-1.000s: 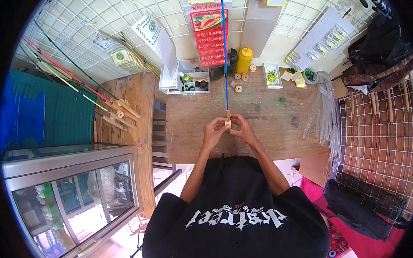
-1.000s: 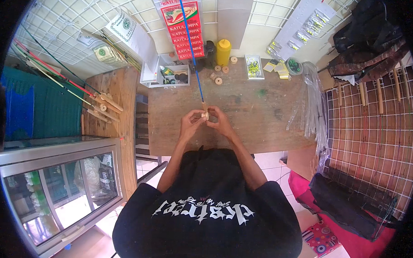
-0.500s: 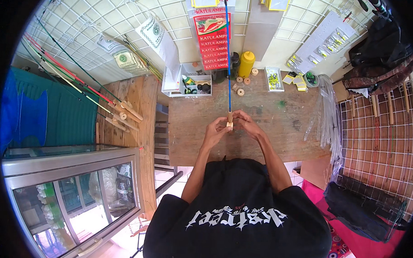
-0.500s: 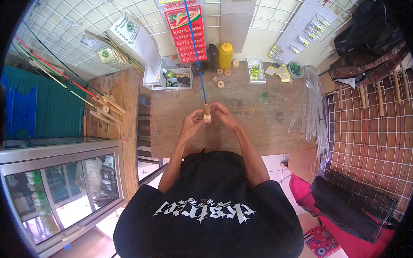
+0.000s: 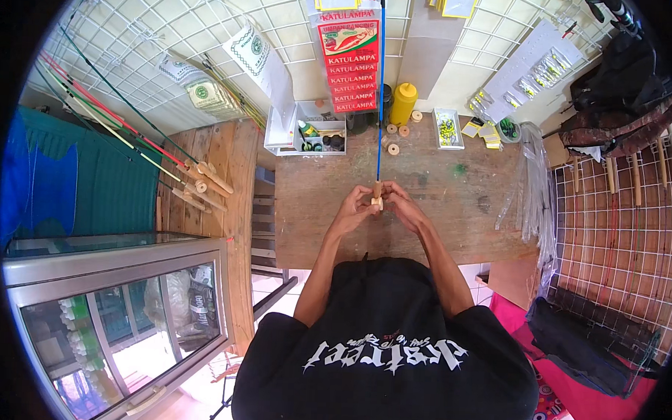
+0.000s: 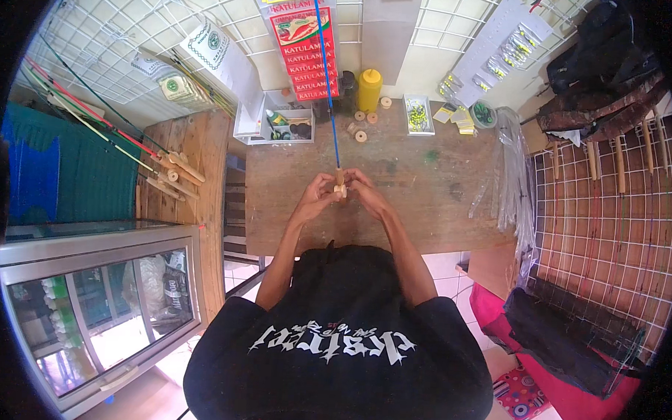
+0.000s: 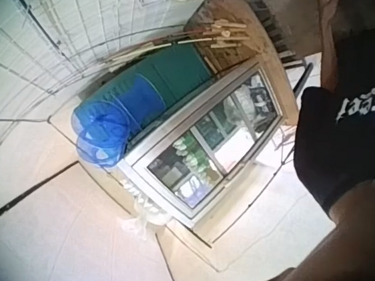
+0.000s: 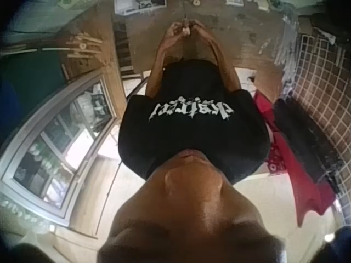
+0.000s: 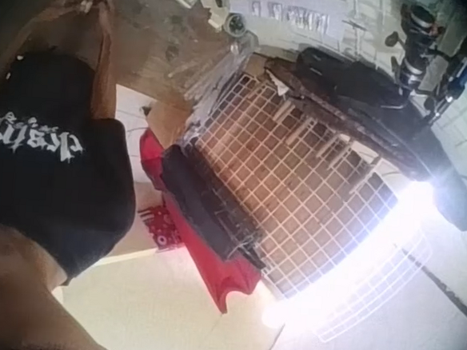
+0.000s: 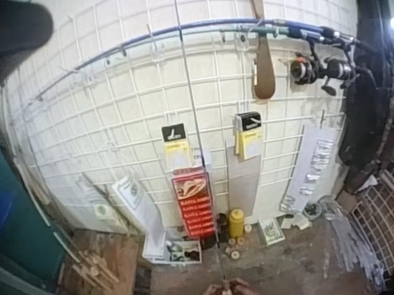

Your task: The recorder is assembling fishing rods and tackle by sliding stoppers and floats onto the rods at a workbench.

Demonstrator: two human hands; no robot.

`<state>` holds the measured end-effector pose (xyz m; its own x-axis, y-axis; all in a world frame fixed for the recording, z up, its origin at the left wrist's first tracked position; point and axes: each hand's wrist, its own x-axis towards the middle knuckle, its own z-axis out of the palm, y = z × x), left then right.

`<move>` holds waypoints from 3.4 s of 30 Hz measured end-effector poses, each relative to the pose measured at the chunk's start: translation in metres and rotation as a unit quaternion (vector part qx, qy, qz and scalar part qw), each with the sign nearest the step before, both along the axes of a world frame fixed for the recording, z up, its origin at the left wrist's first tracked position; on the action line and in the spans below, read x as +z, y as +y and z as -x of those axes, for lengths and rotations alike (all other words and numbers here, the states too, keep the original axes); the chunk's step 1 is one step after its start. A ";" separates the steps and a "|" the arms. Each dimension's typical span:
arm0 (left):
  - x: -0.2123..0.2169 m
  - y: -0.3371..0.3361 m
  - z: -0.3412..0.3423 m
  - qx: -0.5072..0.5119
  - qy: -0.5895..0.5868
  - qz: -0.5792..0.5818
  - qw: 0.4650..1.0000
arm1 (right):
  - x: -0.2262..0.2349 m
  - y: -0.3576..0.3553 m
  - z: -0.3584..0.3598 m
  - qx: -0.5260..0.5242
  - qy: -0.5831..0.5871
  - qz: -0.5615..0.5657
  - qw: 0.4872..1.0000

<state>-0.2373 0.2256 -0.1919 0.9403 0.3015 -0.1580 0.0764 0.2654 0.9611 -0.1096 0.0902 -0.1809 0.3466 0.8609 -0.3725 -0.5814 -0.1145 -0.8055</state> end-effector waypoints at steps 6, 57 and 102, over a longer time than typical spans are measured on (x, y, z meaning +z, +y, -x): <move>0.008 -0.004 -0.004 0.007 0.024 -0.032 0.999 | -0.023 -0.003 0.007 -0.102 -0.063 0.014 0.993; 0.015 0.014 -0.011 0.034 0.002 -0.368 0.929 | 0.000 -0.006 0.016 -0.099 -0.001 0.059 0.993; -0.004 0.023 -0.003 -0.063 0.014 0.027 0.998 | -0.017 -0.011 0.026 -0.029 -0.414 0.003 0.910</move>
<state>-0.2347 0.2490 -0.1961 0.9650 0.1721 -0.1977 0.1390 0.3034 0.9427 -0.1358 0.0795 -0.1983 0.5552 0.8311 0.0318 0.2186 -0.1089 -0.9697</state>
